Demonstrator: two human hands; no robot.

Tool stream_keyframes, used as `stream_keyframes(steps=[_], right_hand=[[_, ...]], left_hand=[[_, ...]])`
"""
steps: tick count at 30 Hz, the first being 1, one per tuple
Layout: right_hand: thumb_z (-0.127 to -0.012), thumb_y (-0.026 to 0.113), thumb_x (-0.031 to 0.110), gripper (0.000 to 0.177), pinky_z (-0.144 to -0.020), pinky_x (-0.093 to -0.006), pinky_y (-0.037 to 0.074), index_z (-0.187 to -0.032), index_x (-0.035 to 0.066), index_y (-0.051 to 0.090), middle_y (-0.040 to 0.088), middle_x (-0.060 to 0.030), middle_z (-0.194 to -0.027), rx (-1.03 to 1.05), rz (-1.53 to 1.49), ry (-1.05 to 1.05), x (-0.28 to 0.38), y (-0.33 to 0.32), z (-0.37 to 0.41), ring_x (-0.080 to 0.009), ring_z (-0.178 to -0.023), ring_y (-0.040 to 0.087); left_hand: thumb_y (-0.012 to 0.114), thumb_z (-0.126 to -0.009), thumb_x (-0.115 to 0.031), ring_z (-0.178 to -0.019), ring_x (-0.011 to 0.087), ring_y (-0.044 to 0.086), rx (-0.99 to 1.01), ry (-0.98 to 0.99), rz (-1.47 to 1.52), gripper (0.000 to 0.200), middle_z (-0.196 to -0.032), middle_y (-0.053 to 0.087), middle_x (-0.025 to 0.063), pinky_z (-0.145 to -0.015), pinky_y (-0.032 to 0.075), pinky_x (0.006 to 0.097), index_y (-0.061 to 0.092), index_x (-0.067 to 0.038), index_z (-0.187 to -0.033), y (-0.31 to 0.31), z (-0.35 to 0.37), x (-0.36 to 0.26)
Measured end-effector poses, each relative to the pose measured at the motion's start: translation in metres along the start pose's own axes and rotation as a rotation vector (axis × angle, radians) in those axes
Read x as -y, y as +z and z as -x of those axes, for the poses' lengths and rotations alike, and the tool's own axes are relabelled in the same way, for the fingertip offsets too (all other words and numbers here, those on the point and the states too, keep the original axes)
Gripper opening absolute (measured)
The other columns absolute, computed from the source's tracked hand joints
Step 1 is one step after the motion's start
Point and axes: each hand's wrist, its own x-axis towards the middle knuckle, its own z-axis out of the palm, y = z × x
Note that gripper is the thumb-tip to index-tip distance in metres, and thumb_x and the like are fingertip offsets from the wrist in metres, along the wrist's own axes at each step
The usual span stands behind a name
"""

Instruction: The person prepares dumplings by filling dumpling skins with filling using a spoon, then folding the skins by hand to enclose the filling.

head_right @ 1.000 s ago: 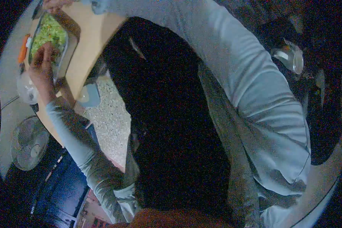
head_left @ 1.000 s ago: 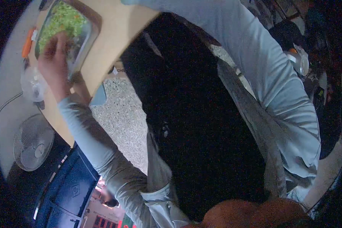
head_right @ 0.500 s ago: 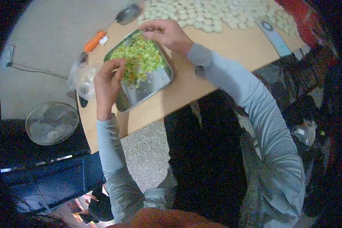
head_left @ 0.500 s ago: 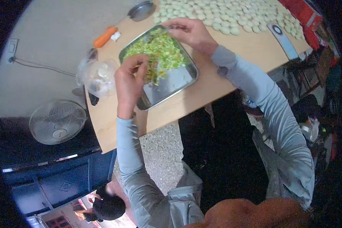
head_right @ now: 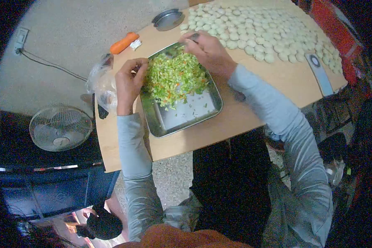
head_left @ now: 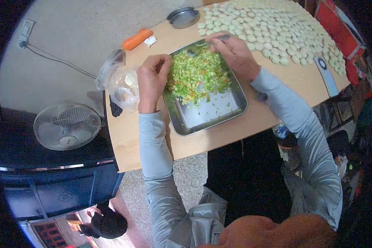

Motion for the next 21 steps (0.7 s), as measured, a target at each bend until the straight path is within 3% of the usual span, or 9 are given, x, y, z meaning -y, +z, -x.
stream_keyframes(steps=[3,6,7,13,18,21], right_hand=[[-0.099,0.057,0.019,0.021,-0.082,-0.0382,0.049,-0.108,0.004,0.068,0.067,-0.0132,-0.092,-0.071,0.246,-0.291,-0.001,-0.007,0.007,-0.0327,-0.084,0.063],[-0.098,0.060,0.017,0.017,-0.077,-0.0391,0.048,-0.106,0.005,0.068,0.067,-0.0123,-0.089,-0.049,0.350,-0.374,0.000,-0.020,0.013,-0.0299,-0.082,0.062],[-0.098,0.061,0.016,0.015,-0.075,-0.0388,0.047,-0.106,0.006,0.068,0.067,-0.0119,-0.088,-0.068,0.347,-0.390,0.000,-0.021,0.013,-0.0295,-0.081,0.062],[-0.095,0.063,0.011,0.010,-0.072,-0.0387,0.046,-0.102,0.006,0.067,0.066,-0.0108,-0.084,-0.064,0.434,-0.466,0.003,-0.025,0.013,-0.0304,-0.077,0.060],[-0.094,0.063,0.012,0.010,-0.068,-0.0415,0.047,-0.100,0.004,0.065,0.065,-0.0130,-0.084,-0.053,0.386,-0.392,0.011,-0.029,0.026,-0.0322,-0.076,0.061],[-0.093,0.064,0.014,0.013,-0.067,-0.0424,0.048,-0.100,0.002,0.065,0.064,-0.0141,-0.085,0.112,0.238,-0.421,0.011,-0.025,0.032,-0.0332,-0.076,0.061]], left_hand=[[0.076,-0.080,-0.005,-0.080,0.0257,0.067,0.079,0.256,-0.092,0.015,-0.089,0.068,0.0112,-0.071,0.054,0.0368,0.075,-0.006,-0.095,-0.004,0.000,0.003],[0.076,-0.076,-0.004,-0.089,0.0302,0.063,0.178,0.246,-0.201,0.018,-0.092,0.064,0.0103,-0.076,0.053,0.0402,0.076,-0.009,-0.094,0.000,0.010,-0.014],[0.077,-0.076,-0.006,-0.095,0.0294,0.063,0.194,0.221,-0.273,0.019,-0.094,0.064,0.0092,-0.079,0.053,0.0405,0.076,-0.010,-0.094,0.004,0.011,-0.016],[0.080,-0.076,-0.010,-0.092,0.0274,0.064,0.166,0.238,-0.363,0.019,-0.090,0.064,0.0075,-0.078,0.052,0.0400,0.076,-0.009,-0.094,0.016,0.014,-0.010],[0.076,-0.079,-0.008,-0.089,0.0296,0.065,0.067,0.222,-0.251,0.008,-0.090,0.065,0.0094,-0.075,0.053,0.0403,0.074,-0.007,-0.087,0.016,0.010,-0.007],[0.075,-0.081,-0.006,-0.084,0.0307,0.066,0.000,0.252,-0.175,0.007,-0.089,0.067,0.0114,-0.073,0.052,0.0401,0.073,-0.005,-0.087,0.014,0.008,-0.004]])
